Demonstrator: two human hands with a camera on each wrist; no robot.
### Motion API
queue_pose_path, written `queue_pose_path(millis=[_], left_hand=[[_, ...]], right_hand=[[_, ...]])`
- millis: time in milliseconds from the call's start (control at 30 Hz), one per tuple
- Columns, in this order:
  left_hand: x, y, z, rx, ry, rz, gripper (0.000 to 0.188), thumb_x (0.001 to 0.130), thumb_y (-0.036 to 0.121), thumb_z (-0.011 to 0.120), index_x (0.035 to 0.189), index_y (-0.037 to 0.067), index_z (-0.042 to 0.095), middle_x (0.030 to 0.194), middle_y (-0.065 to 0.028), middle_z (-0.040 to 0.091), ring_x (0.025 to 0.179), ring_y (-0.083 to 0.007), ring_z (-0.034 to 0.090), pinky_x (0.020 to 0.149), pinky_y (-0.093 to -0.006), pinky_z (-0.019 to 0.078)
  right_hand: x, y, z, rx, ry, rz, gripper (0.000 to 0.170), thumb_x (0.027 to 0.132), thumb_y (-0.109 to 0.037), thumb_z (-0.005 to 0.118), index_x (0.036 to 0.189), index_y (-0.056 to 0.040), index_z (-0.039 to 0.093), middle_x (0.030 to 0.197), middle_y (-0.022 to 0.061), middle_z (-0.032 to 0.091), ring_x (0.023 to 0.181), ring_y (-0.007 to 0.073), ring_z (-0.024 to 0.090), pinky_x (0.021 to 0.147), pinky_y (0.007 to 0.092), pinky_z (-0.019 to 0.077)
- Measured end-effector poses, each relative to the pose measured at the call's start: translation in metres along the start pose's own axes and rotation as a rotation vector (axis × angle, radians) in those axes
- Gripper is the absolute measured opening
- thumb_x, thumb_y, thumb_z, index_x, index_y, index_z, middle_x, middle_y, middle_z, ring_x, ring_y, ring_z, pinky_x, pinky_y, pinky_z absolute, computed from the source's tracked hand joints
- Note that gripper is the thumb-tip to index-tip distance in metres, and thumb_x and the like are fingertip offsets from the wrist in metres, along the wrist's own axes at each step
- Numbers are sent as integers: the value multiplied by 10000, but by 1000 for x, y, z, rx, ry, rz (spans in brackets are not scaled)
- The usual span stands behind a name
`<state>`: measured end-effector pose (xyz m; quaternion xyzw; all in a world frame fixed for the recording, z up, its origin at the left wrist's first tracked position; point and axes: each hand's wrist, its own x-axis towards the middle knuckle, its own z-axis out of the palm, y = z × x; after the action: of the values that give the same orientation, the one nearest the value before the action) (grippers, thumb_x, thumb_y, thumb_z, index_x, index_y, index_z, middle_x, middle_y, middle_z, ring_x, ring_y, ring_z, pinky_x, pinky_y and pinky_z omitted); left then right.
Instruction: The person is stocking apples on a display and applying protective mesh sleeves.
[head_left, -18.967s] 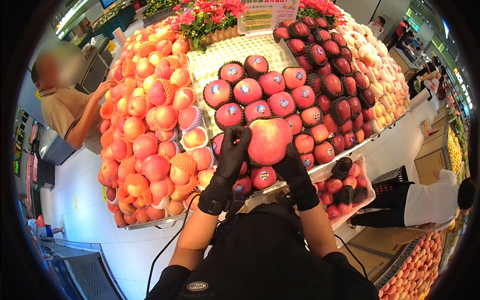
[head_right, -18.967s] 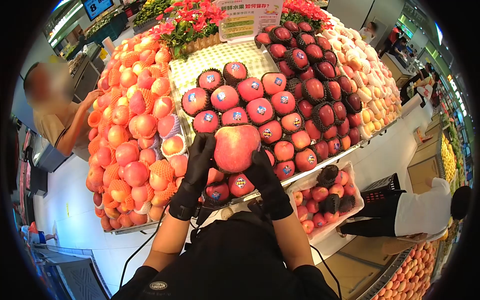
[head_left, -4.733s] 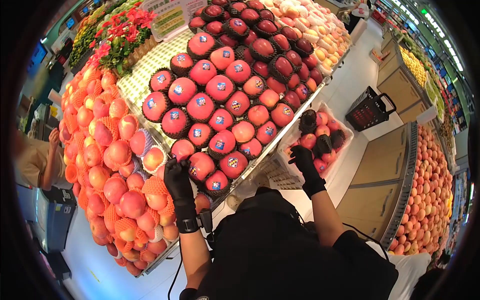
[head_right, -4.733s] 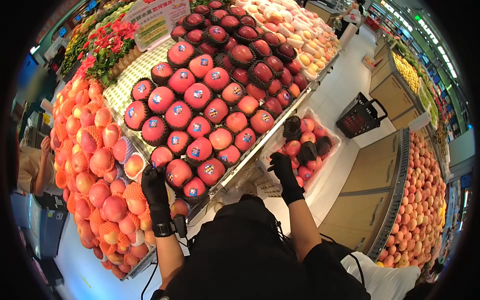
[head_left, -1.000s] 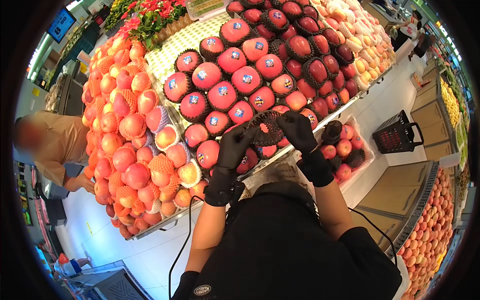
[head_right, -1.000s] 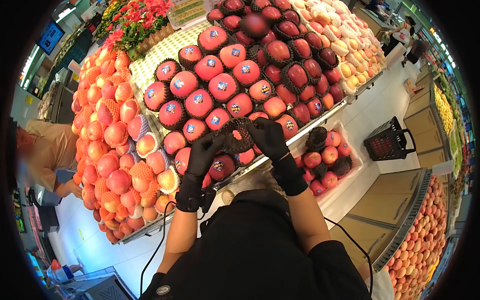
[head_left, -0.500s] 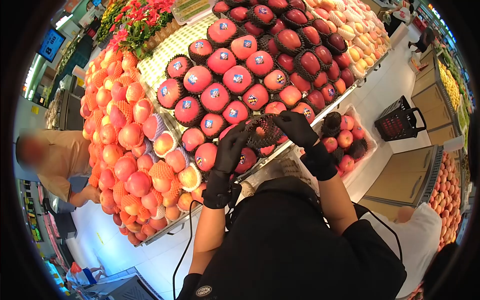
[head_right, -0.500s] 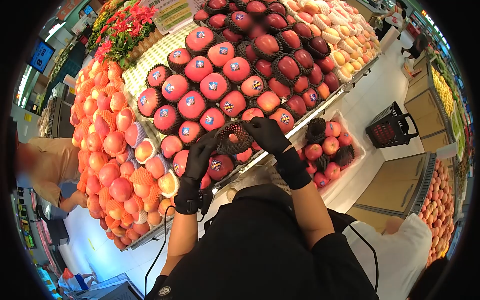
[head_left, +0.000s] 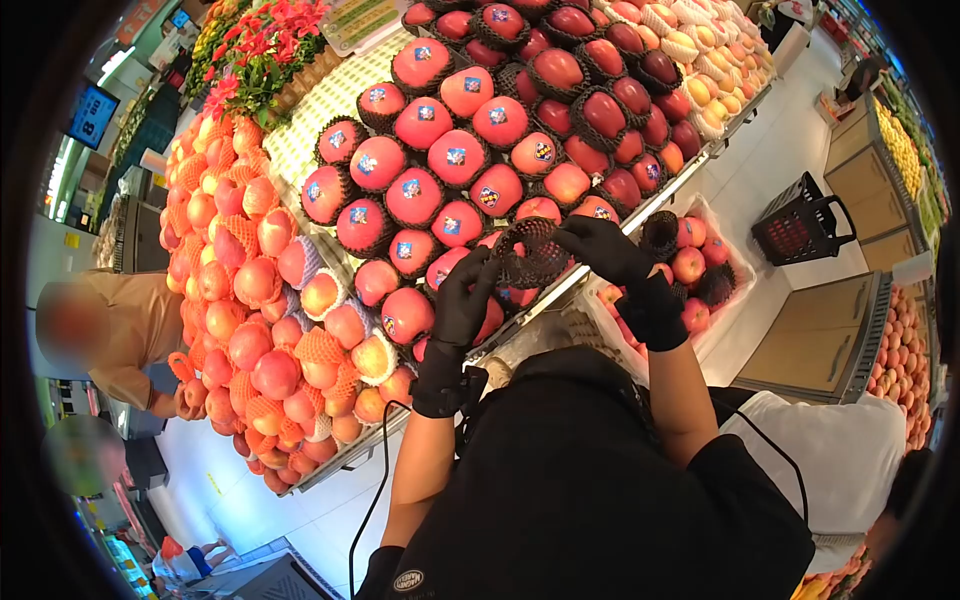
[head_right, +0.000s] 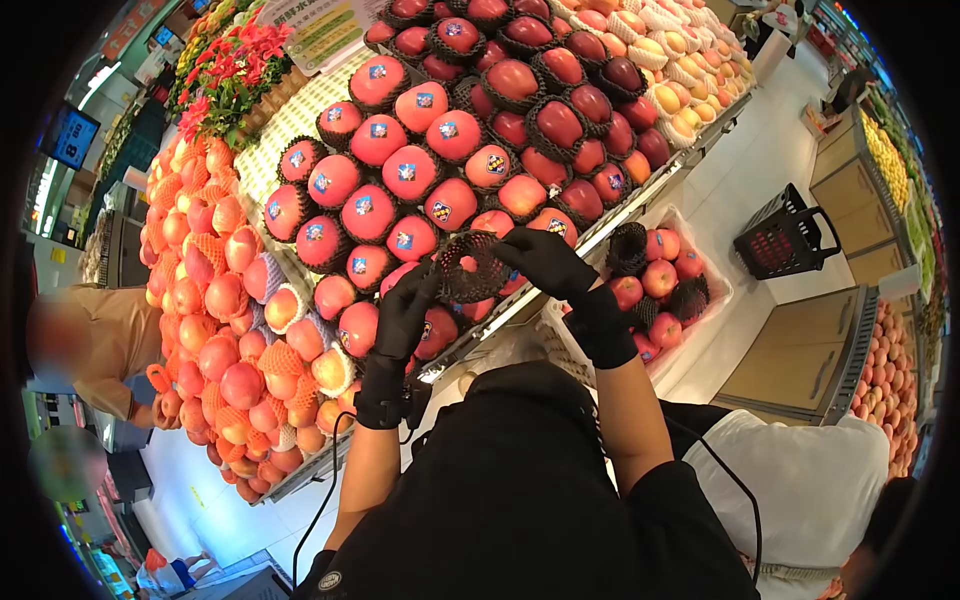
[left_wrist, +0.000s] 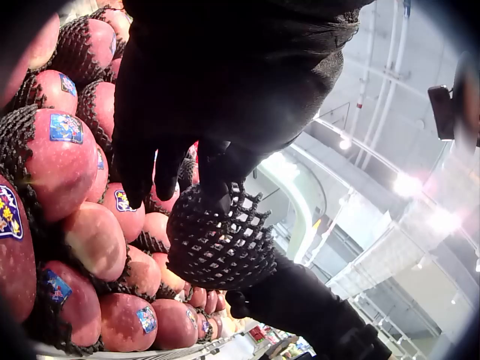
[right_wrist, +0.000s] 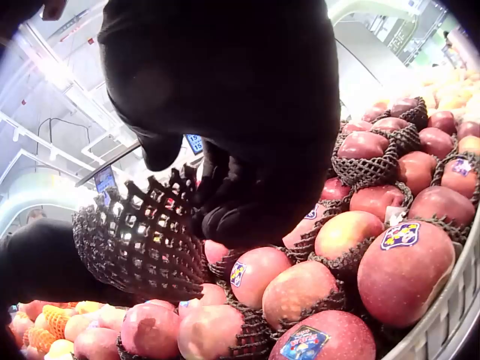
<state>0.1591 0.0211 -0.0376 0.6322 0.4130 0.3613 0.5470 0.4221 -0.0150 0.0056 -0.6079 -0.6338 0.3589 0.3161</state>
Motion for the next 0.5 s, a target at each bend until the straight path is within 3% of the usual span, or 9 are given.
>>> queue_pose_path(millis=[100, 167, 300, 367, 467, 500], left_hand=[[1, -4, 0, 11, -1, -7, 302, 951, 272, 606, 1018, -11, 687, 1278, -210, 589, 1198, -265, 561, 965, -364, 445], [1, -10, -2, 19, -5, -22, 305, 951, 272, 607, 1041, -8, 688, 1277, -207, 591, 1186, -264, 570, 961, -362, 449], [-3, 18, 4, -36, -28, -22, 313, 974, 182, 568, 1198, -30, 619, 1215, -123, 636, 1070, -153, 592, 903, -305, 473], [-4, 14, 7, -16, 0, 25, 330, 979, 166, 558, 1234, -41, 596, 1169, -103, 650, 1050, -145, 588, 906, -299, 472], [-3, 14, 13, -56, -2, 25, 330, 987, 152, 542, 1246, -48, 586, 1162, -103, 646, 1064, -150, 582, 928, -304, 466], [-3, 19, 14, -106, -26, 9, 329, 989, 149, 538, 1248, -49, 584, 1160, -100, 645, 1066, -149, 580, 930, -305, 465]], right_hand=[[-2, 25, -9, 221, -44, -57, 294, 981, -279, 516, 1123, -46, 626, 855, 82, 640, 765, 184, 629, 699, 325, 501], [-7, 39, -18, 316, 39, 13, 365, 1004, -334, 484, 1026, 1, 628, 783, 57, 619, 705, 136, 585, 665, 307, 485], [-22, 79, -43, 197, 116, 317, 435, 958, -421, 516, 820, -33, 655, 657, 38, 605, 546, 119, 519, 526, 283, 444], [-48, 110, -49, 214, 145, 246, 402, 941, -385, 537, 791, -36, 669, 638, 47, 612, 534, 138, 541, 496, 297, 439], [-81, 182, -35, 344, 393, -51, 335, 913, -326, 576, 765, -49, 692, 624, 63, 629, 518, 176, 579, 456, 319, 431], [-87, 198, -32, 383, 453, -26, 301, 902, -310, 590, 773, -59, 696, 626, 65, 632, 510, 175, 577, 451, 322, 429]])
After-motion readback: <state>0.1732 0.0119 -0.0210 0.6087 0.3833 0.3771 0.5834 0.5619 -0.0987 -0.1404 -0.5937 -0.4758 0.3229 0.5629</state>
